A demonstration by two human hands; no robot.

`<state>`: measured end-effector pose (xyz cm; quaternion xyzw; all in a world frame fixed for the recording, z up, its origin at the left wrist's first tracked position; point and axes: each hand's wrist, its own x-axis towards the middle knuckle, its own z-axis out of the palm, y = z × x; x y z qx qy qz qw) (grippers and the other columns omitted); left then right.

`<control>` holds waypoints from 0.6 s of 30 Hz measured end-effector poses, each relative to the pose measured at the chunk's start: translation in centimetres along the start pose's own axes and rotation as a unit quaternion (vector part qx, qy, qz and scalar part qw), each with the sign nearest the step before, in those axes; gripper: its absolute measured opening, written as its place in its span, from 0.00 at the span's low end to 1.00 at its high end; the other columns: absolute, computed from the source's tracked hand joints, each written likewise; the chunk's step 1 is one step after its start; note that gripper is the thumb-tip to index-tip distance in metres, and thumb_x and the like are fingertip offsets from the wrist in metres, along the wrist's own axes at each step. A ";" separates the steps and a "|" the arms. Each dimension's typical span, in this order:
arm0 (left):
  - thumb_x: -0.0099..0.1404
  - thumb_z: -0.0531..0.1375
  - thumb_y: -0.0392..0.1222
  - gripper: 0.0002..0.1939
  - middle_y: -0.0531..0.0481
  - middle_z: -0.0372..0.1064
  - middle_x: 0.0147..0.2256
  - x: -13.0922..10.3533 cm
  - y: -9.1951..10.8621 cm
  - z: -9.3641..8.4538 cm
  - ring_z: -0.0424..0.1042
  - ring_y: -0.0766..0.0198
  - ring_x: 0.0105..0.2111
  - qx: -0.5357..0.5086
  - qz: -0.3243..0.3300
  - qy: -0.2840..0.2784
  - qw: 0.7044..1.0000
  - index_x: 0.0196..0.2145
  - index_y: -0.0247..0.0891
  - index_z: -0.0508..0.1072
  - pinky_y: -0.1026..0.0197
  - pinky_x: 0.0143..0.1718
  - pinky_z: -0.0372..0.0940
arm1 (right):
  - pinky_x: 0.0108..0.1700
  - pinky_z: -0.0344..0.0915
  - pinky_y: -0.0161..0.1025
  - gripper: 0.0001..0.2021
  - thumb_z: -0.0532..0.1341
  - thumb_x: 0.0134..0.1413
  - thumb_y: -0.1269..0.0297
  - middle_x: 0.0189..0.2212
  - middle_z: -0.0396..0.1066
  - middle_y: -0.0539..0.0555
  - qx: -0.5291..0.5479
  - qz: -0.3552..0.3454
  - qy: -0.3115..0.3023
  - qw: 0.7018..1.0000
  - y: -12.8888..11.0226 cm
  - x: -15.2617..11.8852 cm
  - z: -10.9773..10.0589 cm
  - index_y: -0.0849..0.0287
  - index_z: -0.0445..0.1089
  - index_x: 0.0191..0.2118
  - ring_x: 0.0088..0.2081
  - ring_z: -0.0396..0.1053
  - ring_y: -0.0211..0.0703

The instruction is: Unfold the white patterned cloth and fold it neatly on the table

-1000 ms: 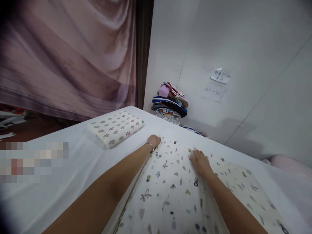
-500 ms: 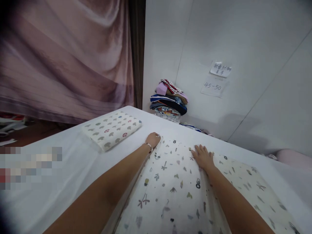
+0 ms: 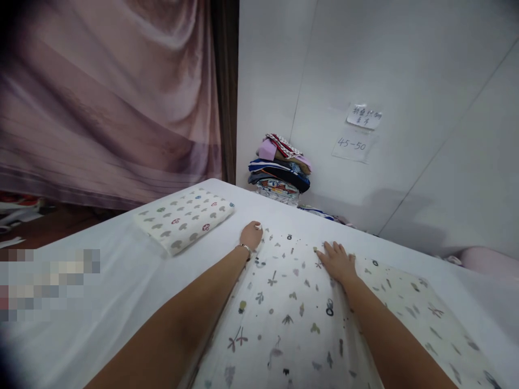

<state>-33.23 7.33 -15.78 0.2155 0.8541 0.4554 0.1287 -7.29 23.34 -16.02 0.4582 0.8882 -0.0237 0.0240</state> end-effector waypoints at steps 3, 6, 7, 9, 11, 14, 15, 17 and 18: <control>0.54 0.59 0.37 0.18 0.46 0.72 0.43 0.5 0.1 0.2 0.72 0.60 0.38 -0.007 -0.012 -0.007 1.000 0.44 0.40 0.70 0.62 0.38 0.64 | 0.59 0.43 0.61 0.31 0.39 0.58 0.44 0.64 0.41 0.54 -0.001 -0.001 0.008 1.000 0.3 0.5 -0.2 0.53 0.47 0.63 0.64 0.38 0.53; 0.54 0.60 0.39 0.19 0.46 0.72 0.41 1.0 0.2 0.3 0.72 0.60 0.37 -0.011 -0.012 -0.006 1.000 0.45 0.39 0.70 0.62 0.37 0.64 | 0.59 0.42 0.61 0.30 0.39 0.59 0.46 0.63 0.47 0.53 -0.003 -0.010 -0.005 1.000 0.5 0.9 0.1 0.53 0.49 0.63 0.63 0.41 0.52; 0.54 0.60 0.40 0.19 0.46 0.73 0.41 1.1 0.2 0.3 0.72 0.60 0.38 -0.011 -0.010 -0.002 1.000 0.45 0.39 0.70 0.62 0.37 0.64 | 0.59 0.42 0.61 0.29 0.38 0.59 0.46 0.63 0.47 0.53 -0.004 -0.013 -0.006 1.000 0.6 1.0 0.2 0.53 0.50 0.62 0.63 0.42 0.51; 0.55 0.59 0.41 0.18 0.46 0.72 0.41 1.2 0.2 0.3 0.71 0.59 0.39 -0.009 -0.006 0.008 1.000 0.44 0.38 0.70 0.62 0.38 0.64 | 0.59 0.42 0.60 0.29 0.38 0.59 0.47 0.63 0.46 0.53 -0.005 -0.012 -0.001 1.000 0.6 1.0 0.5 0.52 0.50 0.62 0.63 0.42 0.51; 0.56 0.58 0.39 0.16 0.46 0.73 0.41 1.1 0.2 0.3 0.71 0.60 0.40 -0.004 0.002 0.017 1.000 0.44 0.39 0.70 0.62 0.38 0.64 | 0.59 0.43 0.59 0.29 0.38 0.60 0.47 0.63 0.46 0.52 -0.003 -0.010 0.002 1.000 0.6 0.9 0.6 0.52 0.49 0.63 0.63 0.42 0.50; 0.58 0.55 0.37 0.16 0.50 0.73 0.39 0.4 0.1 0.0 0.71 0.63 0.38 0.008 0.035 0.026 0.999 0.45 0.41 0.69 0.64 0.38 0.63 | 0.59 0.43 0.59 0.29 0.38 0.59 0.46 0.64 0.44 0.52 0.000 -0.006 0.002 1.000 0.6 0.8 0.8 0.50 0.48 0.63 0.63 0.41 0.50; 0.59 0.54 0.37 0.17 0.51 0.73 0.38 0.1 0.0 -0.1 0.71 0.64 0.38 0.014 0.054 0.028 0.998 0.47 0.43 0.68 0.64 0.38 0.63 | 0.59 0.43 0.59 0.29 0.38 0.59 0.46 0.64 0.44 0.52 0.000 -0.004 0.001 1.000 0.6 0.7 0.8 0.50 0.48 0.63 0.63 0.41 0.49; 0.61 0.52 0.38 0.17 0.53 0.72 0.38 -0.6 0.0 -0.3 0.70 0.64 0.38 0.025 0.092 0.030 0.995 0.48 0.47 0.67 0.63 0.40 0.62 | 0.59 0.43 0.59 0.29 0.38 0.59 0.46 0.64 0.44 0.51 -0.001 0.000 0.002 1.000 0.6 0.7 0.8 0.49 0.48 0.63 0.64 0.40 0.49; 0.62 0.52 0.38 0.18 0.54 0.72 0.39 -0.8 0.0 -0.4 0.69 0.64 0.38 0.032 0.111 0.030 0.993 0.49 0.48 0.66 0.62 0.41 0.61 | 0.59 0.43 0.58 0.29 0.38 0.59 0.46 0.64 0.44 0.51 -0.002 0.001 0.003 1.000 0.5 0.7 0.8 0.49 0.48 0.63 0.64 0.40 0.49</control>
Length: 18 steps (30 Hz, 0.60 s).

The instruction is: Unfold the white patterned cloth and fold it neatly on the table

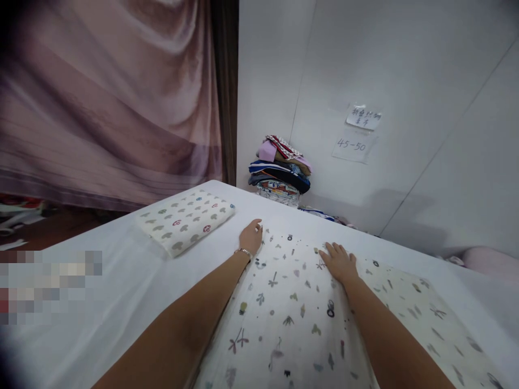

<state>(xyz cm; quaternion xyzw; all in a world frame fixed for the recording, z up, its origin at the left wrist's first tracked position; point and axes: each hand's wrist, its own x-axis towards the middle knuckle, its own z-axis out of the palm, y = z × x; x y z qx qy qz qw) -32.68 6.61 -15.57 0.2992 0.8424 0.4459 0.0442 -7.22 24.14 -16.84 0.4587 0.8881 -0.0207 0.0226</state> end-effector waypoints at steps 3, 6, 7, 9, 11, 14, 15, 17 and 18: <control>0.61 0.51 0.36 0.20 0.51 0.71 0.40 -0.5 0.1 -0.4 0.68 0.62 0.41 0.048 0.066 0.000 0.997 0.51 0.47 0.65 0.61 0.43 0.60 | 0.59 0.42 0.58 0.29 0.38 0.60 0.47 0.64 0.43 0.51 0.002 0.001 0.004 1.000 -0.1 -0.1 0.0 0.50 0.48 0.63 0.64 0.40 0.49; 0.59 0.52 0.34 0.22 0.50 0.70 0.39 -0.5 0.1 -0.7 0.67 0.63 0.41 0.085 0.119 -0.012 0.989 0.52 0.45 0.65 0.62 0.42 0.61 | 0.59 0.42 0.58 0.29 0.38 0.60 0.47 0.64 0.44 0.51 0.004 0.001 0.006 1.000 -0.1 -0.1 0.0 0.50 0.48 0.63 0.64 0.40 0.49; 0.59 0.53 0.34 0.23 0.51 0.70 0.38 -0.5 0.1 -0.7 0.68 0.64 0.40 0.075 0.124 -0.018 0.989 0.52 0.46 0.65 0.63 0.42 0.60 | 0.59 0.42 0.58 0.29 0.38 0.60 0.47 0.64 0.44 0.51 0.003 0.001 0.007 1.000 -0.1 -0.1 0.0 0.50 0.48 0.63 0.64 0.40 0.49; 0.57 0.53 0.33 0.23 0.54 0.70 0.36 -0.3 -0.1 -0.7 0.68 0.66 0.36 0.022 0.111 -0.025 0.993 0.51 0.46 0.65 0.65 0.40 0.61 | 0.59 0.42 0.58 0.28 0.38 0.60 0.47 0.64 0.44 0.51 0.001 0.000 0.011 1.000 -0.1 -0.1 0.1 0.50 0.48 0.63 0.63 0.41 0.48; 0.56 0.54 0.33 0.24 0.55 0.69 0.33 -0.1 -0.3 -0.5 0.68 0.69 0.32 -0.034 0.079 -0.024 0.996 0.51 0.44 0.64 0.66 0.38 0.61 | 0.59 0.42 0.58 0.28 0.38 0.60 0.47 0.64 0.44 0.51 0.000 -0.001 0.014 1.000 -0.1 -0.1 0.2 0.50 0.48 0.63 0.63 0.41 0.49; 0.55 0.54 0.32 0.24 0.55 0.68 0.32 0.1 -0.6 -0.2 0.67 0.69 0.30 -0.063 0.050 -0.017 0.997 0.51 0.41 0.63 0.67 0.36 0.62 | 0.59 0.42 0.58 0.29 0.38 0.59 0.47 0.64 0.44 0.51 0.001 -0.002 0.013 1.000 -0.1 -0.1 0.2 0.51 0.49 0.63 0.63 0.41 0.49; 0.55 0.54 0.32 0.24 0.55 0.68 0.33 0.1 -0.6 -0.2 0.68 0.69 0.31 -0.063 0.050 -0.015 0.997 0.51 0.41 0.63 0.67 0.37 0.62 | 0.59 0.42 0.58 0.29 0.38 0.59 0.47 0.64 0.44 0.51 0.001 -0.003 0.012 1.000 -0.1 -0.1 0.2 0.51 0.49 0.63 0.63 0.41 0.49; 0.55 0.54 0.32 0.23 0.54 0.69 0.34 0.1 -0.5 -0.1 0.68 0.68 0.33 -0.063 0.058 -0.015 0.996 0.50 0.42 0.65 0.66 0.39 0.62 | 0.59 0.42 0.58 0.29 0.38 0.59 0.47 0.64 0.45 0.51 0.000 -0.003 0.012 1.000 0.0 0.0 0.2 0.51 0.49 0.63 0.63 0.41 0.49; 0.55 0.54 0.31 0.23 0.54 0.69 0.35 0.0 -0.4 -0.2 0.68 0.67 0.34 -0.063 0.067 -0.019 0.996 0.49 0.43 0.66 0.66 0.41 0.62 | 0.59 0.42 0.58 0.29 0.38 0.60 0.47 0.64 0.45 0.51 -0.001 -0.002 0.012 1.000 0.0 0.0 0.2 0.51 0.49 0.63 0.63 0.41 0.49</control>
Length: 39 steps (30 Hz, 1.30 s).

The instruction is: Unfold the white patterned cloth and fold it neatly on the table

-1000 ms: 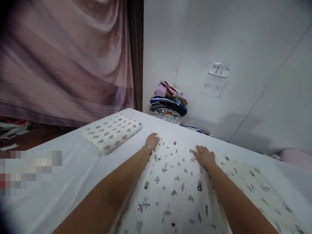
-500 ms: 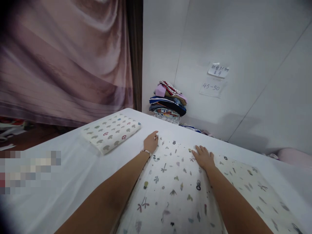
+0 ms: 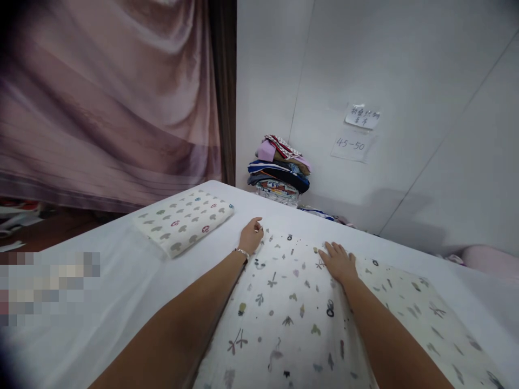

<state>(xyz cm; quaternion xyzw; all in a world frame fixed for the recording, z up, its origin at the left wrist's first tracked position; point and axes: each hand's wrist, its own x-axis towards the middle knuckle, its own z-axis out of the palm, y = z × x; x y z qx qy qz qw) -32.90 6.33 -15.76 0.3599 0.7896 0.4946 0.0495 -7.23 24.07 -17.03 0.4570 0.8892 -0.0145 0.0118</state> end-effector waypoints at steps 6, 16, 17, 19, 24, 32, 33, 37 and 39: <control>0.54 0.54 0.28 0.25 0.51 0.68 0.39 0.2 0.1 0.3 0.68 0.67 0.35 -0.032 -0.012 0.000 0.999 0.49 0.42 0.67 0.65 0.42 0.63 | 0.59 0.42 0.59 0.29 0.38 0.59 0.47 0.64 0.45 0.51 0.006 -0.001 0.001 1.000 0.0 0.0 -0.1 0.50 0.49 0.63 0.63 0.41 0.49; 0.54 0.52 0.27 0.27 0.53 0.71 0.40 1.3 0.0 1.1 0.70 0.69 0.34 -0.053 -0.073 0.023 0.996 0.52 0.41 0.64 0.67 0.37 0.65 | 0.59 0.42 0.59 0.29 0.38 0.59 0.47 0.64 0.45 0.52 0.003 -0.003 0.004 1.000 0.0 -0.1 0.0 0.51 0.49 0.63 0.63 0.41 0.50; 0.54 0.52 0.26 0.27 0.52 0.72 0.40 1.5 -0.1 1.2 0.70 0.68 0.35 -0.047 -0.083 0.026 0.995 0.51 0.41 0.64 0.67 0.37 0.65 | 0.59 0.42 0.59 0.29 0.38 0.59 0.47 0.64 0.45 0.52 0.004 -0.004 0.004 1.000 0.0 -0.1 0.0 0.51 0.49 0.63 0.63 0.41 0.50; 0.53 0.53 0.26 0.28 0.51 0.72 0.39 2.1 -0.3 1.2 0.71 0.66 0.37 -0.032 -0.109 0.030 0.993 0.52 0.40 0.64 0.66 0.38 0.65 | 0.59 0.42 0.59 0.29 0.38 0.59 0.47 0.64 0.45 0.52 0.009 -0.003 0.004 1.000 0.0 -0.1 -0.1 0.51 0.49 0.63 0.63 0.42 0.49; 0.52 0.54 0.26 0.27 0.48 0.73 0.36 3.2 -0.5 1.2 0.71 0.64 0.40 0.005 -0.135 0.018 0.991 0.51 0.37 0.66 0.65 0.41 0.64 | 0.59 0.42 0.59 0.29 0.37 0.59 0.46 0.64 0.45 0.52 0.006 -0.003 0.007 1.000 -0.1 -0.3 0.0 0.51 0.49 0.63 0.63 0.42 0.50; 0.56 0.54 0.28 0.24 0.40 0.71 0.42 2.9 -0.5 -1.0 0.68 0.57 0.46 0.091 -0.116 0.009 0.989 0.52 0.32 0.65 0.60 0.47 0.62 | 0.59 0.42 0.59 0.29 0.37 0.60 0.46 0.64 0.42 0.53 0.012 0.002 -0.026 1.000 0.1 0.1 -0.7 0.51 0.47 0.63 0.64 0.39 0.50; 0.57 0.53 0.29 0.23 0.39 0.71 0.42 2.7 -0.5 -1.5 0.69 0.57 0.46 0.102 -0.112 0.007 0.988 0.52 0.32 0.65 0.59 0.47 0.62 | 0.59 0.42 0.60 0.30 0.37 0.60 0.46 0.65 0.40 0.54 0.017 0.007 -0.027 0.999 0.0 0.0 -0.9 0.53 0.46 0.64 0.64 0.38 0.51; 0.63 0.49 0.35 0.19 0.44 0.71 0.44 0.9 0.3 -3.2 0.68 0.59 0.46 0.133 -0.044 -0.031 0.990 0.51 0.38 0.67 0.59 0.49 0.60 | 0.60 0.39 0.60 0.31 0.36 0.60 0.46 0.65 0.36 0.55 0.018 -0.014 -0.003 1.000 -1.6 -1.5 -1.3 0.57 0.44 0.64 0.65 0.33 0.51; 0.63 0.50 0.37 0.18 0.47 0.68 0.49 -0.8 0.9 -3.3 0.64 0.61 0.51 0.140 0.010 -0.066 0.988 0.50 0.41 0.67 0.60 0.54 0.56 | 0.61 0.36 0.58 0.31 0.36 0.60 0.47 0.65 0.37 0.54 0.018 -0.060 0.002 0.998 -2.7 -2.6 -1.1 0.56 0.45 0.64 0.65 0.32 0.50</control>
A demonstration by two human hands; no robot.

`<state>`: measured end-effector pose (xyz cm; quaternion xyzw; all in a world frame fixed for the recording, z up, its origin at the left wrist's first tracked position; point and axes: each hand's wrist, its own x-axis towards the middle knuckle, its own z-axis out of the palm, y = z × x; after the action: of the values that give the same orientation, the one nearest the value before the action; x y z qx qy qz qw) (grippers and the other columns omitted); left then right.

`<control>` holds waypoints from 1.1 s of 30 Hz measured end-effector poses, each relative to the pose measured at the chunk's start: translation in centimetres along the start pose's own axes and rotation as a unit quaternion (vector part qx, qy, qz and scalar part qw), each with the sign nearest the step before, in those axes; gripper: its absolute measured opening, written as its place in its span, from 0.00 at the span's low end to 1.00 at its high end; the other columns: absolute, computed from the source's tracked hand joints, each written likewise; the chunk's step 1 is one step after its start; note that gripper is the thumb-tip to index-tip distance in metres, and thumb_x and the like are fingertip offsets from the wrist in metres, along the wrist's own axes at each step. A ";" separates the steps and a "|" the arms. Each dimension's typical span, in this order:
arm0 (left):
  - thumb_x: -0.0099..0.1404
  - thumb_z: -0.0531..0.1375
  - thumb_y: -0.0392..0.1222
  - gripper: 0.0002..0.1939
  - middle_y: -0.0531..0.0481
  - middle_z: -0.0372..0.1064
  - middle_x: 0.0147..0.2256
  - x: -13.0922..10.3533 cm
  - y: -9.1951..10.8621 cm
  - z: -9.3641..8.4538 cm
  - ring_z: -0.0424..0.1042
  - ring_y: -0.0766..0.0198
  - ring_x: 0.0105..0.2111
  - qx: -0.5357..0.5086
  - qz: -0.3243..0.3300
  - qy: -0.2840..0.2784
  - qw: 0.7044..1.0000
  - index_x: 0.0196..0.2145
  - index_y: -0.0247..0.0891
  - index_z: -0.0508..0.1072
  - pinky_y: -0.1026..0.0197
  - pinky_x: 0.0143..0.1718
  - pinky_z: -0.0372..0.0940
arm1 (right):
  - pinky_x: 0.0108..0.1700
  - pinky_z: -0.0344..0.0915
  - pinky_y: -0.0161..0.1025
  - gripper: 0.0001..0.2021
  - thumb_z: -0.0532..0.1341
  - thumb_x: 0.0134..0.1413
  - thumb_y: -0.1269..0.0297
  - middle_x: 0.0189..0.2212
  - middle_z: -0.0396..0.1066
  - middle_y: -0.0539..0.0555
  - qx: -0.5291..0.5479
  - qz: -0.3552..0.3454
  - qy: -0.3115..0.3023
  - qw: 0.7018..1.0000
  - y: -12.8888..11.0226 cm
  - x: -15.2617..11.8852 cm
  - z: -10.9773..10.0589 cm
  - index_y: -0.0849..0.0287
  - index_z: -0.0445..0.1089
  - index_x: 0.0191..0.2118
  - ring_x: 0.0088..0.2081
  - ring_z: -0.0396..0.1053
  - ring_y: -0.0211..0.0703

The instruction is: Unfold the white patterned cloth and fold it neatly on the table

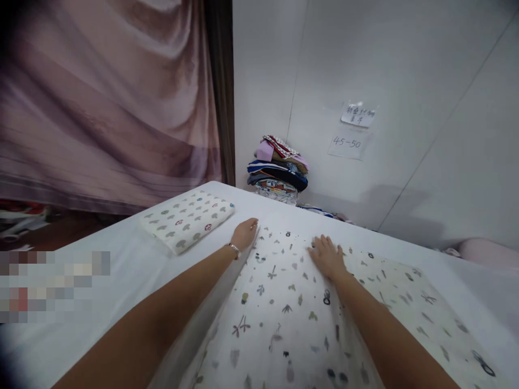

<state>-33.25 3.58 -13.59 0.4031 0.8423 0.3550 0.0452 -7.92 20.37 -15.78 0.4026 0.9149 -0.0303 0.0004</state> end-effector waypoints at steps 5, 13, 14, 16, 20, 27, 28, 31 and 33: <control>0.59 0.57 0.39 0.13 0.52 0.62 0.55 -3.3 1.2 1.2 0.55 0.61 0.58 0.033 0.118 -0.095 0.988 0.43 0.46 0.70 0.56 0.59 0.48 | 0.61 0.35 0.58 0.31 0.37 0.60 0.45 0.65 0.36 0.53 0.019 -0.061 -0.042 0.997 -2.1 -1.4 0.4 0.54 0.44 0.65 0.65 0.32 0.49; 0.62 0.53 0.40 0.12 0.44 0.60 0.56 -6.6 1.5 -1.0 0.53 0.58 0.60 0.053 0.132 -0.129 0.981 0.43 0.40 0.70 0.55 0.60 0.48 | 0.63 0.32 0.55 0.33 0.37 0.60 0.44 0.65 0.34 0.53 0.023 -0.114 -0.024 0.993 -4.5 -10.0 -1.6 0.57 0.44 0.65 0.65 0.30 0.48; 0.62 0.54 0.40 0.12 0.44 0.60 0.56 -8.0 1.2 -1.5 0.53 0.58 0.60 0.051 0.141 -0.133 0.980 0.44 0.40 0.70 0.56 0.60 0.47 | 0.63 0.32 0.54 0.33 0.37 0.59 0.43 0.65 0.34 0.53 0.028 -0.138 -0.029 0.990 -4.8 -12.3 -1.6 0.56 0.44 0.65 0.65 0.30 0.48; 0.61 0.55 0.41 0.13 0.45 0.60 0.56 -11.2 0.7 -2.7 0.53 0.58 0.59 0.051 0.167 -0.143 0.974 0.45 0.41 0.69 0.56 0.60 0.47 | 0.63 0.31 0.54 0.34 0.37 0.59 0.42 0.65 0.33 0.51 0.039 -0.180 -0.044 0.982 -5.3 -16.8 -1.4 0.55 0.43 0.65 0.65 0.30 0.48; 0.62 0.53 0.42 0.16 0.46 0.59 0.57 -17.7 0.1 -4.8 0.52 0.58 0.60 0.064 0.218 -0.166 0.960 0.47 0.41 0.68 0.55 0.60 0.48 | 0.64 0.31 0.52 0.33 0.36 0.59 0.42 0.65 0.32 0.50 0.053 -0.221 -0.091 0.970 -5.8 -22.5 -0.8 0.53 0.40 0.65 0.65 0.30 0.45; 0.64 0.52 0.42 0.19 0.45 0.56 0.59 -25.7 0.1 -6.9 0.50 0.57 0.61 0.080 0.190 -0.160 0.965 0.51 0.38 0.67 0.54 0.61 0.47 | 0.64 0.29 0.52 0.34 0.37 0.59 0.42 0.65 0.31 0.51 0.057 -0.237 -0.061 0.968 -9.2 -26.2 -1.3 0.56 0.43 0.65 0.65 0.29 0.46; 0.63 0.52 0.42 0.18 0.44 0.56 0.59 -26.7 0.1 -7.2 0.51 0.57 0.60 0.081 0.191 -0.155 0.966 0.51 0.37 0.67 0.54 0.61 0.48 | 0.64 0.29 0.51 0.34 0.37 0.59 0.42 0.65 0.32 0.51 0.062 -0.252 -0.076 0.963 -9.7 -26.7 -1.3 0.57 0.43 0.65 0.65 0.29 0.46; 0.63 0.53 0.42 0.18 0.45 0.57 0.58 -29.4 0.1 -8.3 0.57 0.59 0.58 0.068 0.162 -0.138 0.975 0.50 0.37 0.68 0.57 0.59 0.52 | 0.63 0.32 0.52 0.33 0.38 0.60 0.43 0.65 0.34 0.54 0.080 -0.250 -0.082 0.962 -10.5 -28.0 -1.2 0.58 0.45 0.65 0.65 0.31 0.47; 0.63 0.52 0.42 0.18 0.46 0.62 0.55 -30.9 0.1 -9.0 0.63 0.60 0.52 0.038 0.109 -0.106 0.988 0.49 0.38 0.68 0.58 0.55 0.57 | 0.63 0.34 0.52 0.32 0.41 0.61 0.45 0.65 0.37 0.55 0.099 -0.252 -0.046 0.961 -10.8 -28.8 -1.2 0.59 0.48 0.64 0.65 0.33 0.48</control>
<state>-15.68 -23.43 -13.35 0.5290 0.7970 0.2803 0.0802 3.58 -8.10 -13.27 0.1548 0.9782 -0.1384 -0.0053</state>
